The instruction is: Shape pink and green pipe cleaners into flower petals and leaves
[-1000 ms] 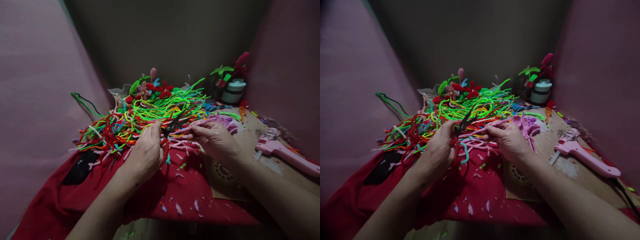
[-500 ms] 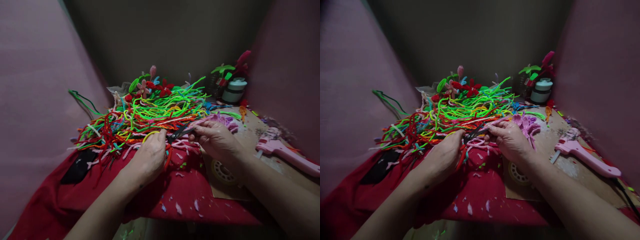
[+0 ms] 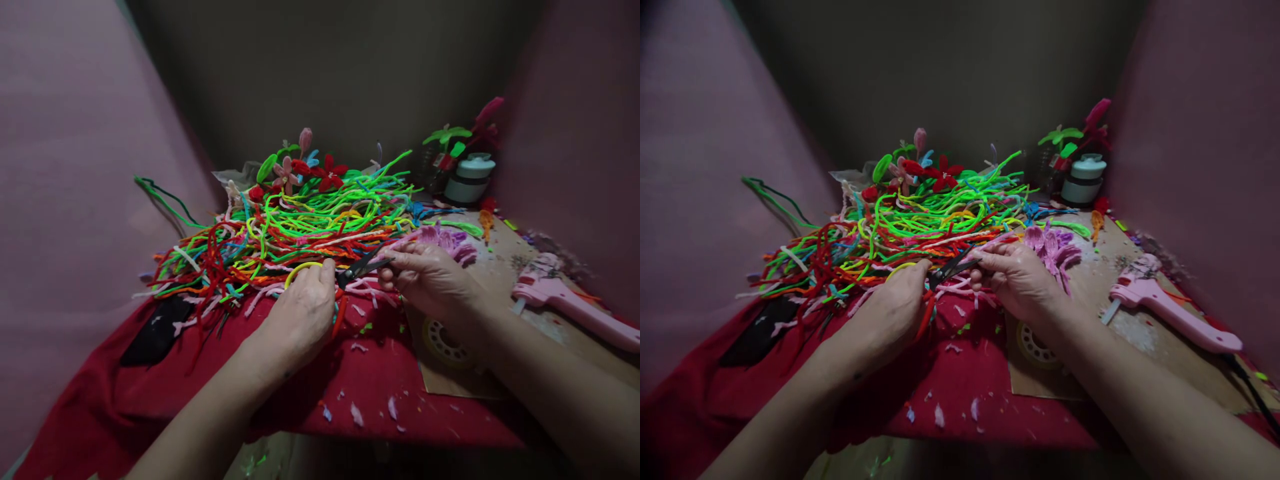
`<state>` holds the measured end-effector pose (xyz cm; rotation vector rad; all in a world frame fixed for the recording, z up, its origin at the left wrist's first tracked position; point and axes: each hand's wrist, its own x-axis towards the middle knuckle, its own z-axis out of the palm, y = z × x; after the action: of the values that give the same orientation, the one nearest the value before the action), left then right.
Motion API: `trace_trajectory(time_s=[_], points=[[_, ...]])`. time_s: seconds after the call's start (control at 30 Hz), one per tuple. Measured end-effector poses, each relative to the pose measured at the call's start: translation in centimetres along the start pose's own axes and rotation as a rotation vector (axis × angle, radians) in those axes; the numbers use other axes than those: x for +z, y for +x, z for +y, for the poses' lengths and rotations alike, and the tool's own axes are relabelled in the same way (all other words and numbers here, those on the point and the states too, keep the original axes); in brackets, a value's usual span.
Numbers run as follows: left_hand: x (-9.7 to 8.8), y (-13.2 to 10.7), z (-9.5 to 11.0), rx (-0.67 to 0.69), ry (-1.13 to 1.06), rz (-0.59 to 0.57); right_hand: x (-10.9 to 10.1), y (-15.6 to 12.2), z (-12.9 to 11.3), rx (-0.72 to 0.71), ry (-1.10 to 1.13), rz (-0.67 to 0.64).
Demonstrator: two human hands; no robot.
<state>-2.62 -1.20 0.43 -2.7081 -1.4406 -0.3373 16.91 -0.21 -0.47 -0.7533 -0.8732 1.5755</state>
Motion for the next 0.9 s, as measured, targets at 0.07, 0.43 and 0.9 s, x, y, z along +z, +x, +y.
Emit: trace_trajectory(time_s=[0.07,0.43,0.9], points=[[0.02,-0.05,0.04,-0.004,-0.003,-0.01,0.05,0.02,0.0,-0.003,0.01,0.003],[-0.32,-0.04,0.29,0.022,-0.004,-0.028,-0.16,0.12,-0.16,0.037,0.037,-0.033],[-0.16,0.0,0.3,0.036,-0.004,-0.058,-0.09,0.02,-0.19,0.091,0.092,-0.016]])
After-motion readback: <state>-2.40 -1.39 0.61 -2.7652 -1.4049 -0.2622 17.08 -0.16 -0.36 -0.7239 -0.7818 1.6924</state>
